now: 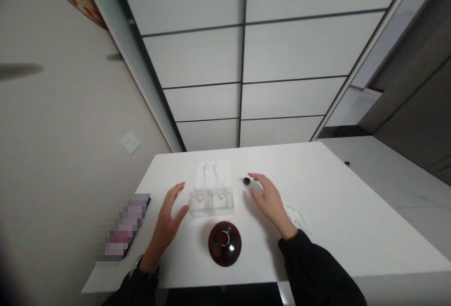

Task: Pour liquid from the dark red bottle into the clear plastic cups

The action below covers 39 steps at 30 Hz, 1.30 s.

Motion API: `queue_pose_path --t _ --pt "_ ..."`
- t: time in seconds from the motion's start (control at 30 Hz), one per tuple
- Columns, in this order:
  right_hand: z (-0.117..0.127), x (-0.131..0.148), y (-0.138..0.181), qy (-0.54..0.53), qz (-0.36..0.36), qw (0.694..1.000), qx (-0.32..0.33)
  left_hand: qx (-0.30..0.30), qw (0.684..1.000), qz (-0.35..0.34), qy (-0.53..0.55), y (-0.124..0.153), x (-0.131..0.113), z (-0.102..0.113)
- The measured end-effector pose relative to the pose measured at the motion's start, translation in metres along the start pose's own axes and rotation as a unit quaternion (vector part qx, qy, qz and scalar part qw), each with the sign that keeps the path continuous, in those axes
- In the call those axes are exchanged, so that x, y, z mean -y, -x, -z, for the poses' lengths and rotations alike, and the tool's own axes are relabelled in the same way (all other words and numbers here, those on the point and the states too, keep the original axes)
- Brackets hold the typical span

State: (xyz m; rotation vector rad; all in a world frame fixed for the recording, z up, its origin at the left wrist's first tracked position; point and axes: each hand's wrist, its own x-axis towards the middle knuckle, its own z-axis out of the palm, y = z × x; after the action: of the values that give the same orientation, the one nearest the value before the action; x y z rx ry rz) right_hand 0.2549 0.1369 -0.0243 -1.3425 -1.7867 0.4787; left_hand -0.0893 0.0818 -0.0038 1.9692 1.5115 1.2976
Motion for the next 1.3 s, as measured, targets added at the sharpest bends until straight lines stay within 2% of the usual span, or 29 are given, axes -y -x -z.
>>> queue_pose_path --t 0.1,0.13,0.2,0.27,0.37,0.47,0.57,0.67,0.83,1.0,1.13,1.2,1.3 --pt "0.007 -0.002 -0.019 0.044 0.001 0.999 -0.008 -0.031 0.999 -0.034 0.003 0.009 -0.012 0.004" --pt "0.013 -0.001 -0.019 0.056 0.001 0.998 -0.013 -0.022 0.999 -0.043 0.012 0.017 -0.019 0.004" --pt "0.032 -0.002 -0.007 0.079 -0.003 0.997 -0.026 0.036 0.997 -0.052 0.045 0.039 -0.035 0.001" --pt "0.051 -0.007 0.021 0.113 -0.012 0.993 -0.039 0.092 0.991 -0.036 0.088 0.064 -0.052 -0.008" --pt "0.064 -0.02 0.078 0.25 -0.023 0.966 -0.061 0.131 0.982 0.015 0.138 0.089 -0.075 -0.031" --pt "0.053 -0.03 0.126 0.311 0.002 0.95 -0.026 0.13 0.976 0.095 0.148 0.091 -0.09 -0.054" --pt "0.038 -0.029 0.144 0.321 0.009 0.947 -0.026 0.118 0.973 0.148 0.129 0.083 -0.094 -0.063" --pt "0.037 -0.02 0.134 0.27 -0.006 0.962 -0.037 0.078 0.983 0.133 0.096 0.078 -0.091 -0.055" --pt "0.041 0.001 0.11 0.155 -0.01 0.987 -0.044 0.019 0.993 0.11 0.037 0.083 -0.075 -0.023" --pt "0.028 0.023 0.095 0.149 0.011 0.984 -0.096 -0.043 0.989 0.144 0.004 0.087 -0.063 -0.001" --pt "0.018 0.035 0.095 0.142 0.01 0.98 -0.137 -0.057 0.984 0.169 0.005 0.082 -0.066 0.011" --pt "0.009 0.041 0.107 0.139 0.012 0.983 -0.116 -0.062 0.983 0.172 0.01 0.079 -0.068 0.015" --pt "-0.009 0.05 0.143 0.146 0.049 0.988 -0.008 -0.08 0.981 0.174 0.017 0.077 -0.068 0.016"
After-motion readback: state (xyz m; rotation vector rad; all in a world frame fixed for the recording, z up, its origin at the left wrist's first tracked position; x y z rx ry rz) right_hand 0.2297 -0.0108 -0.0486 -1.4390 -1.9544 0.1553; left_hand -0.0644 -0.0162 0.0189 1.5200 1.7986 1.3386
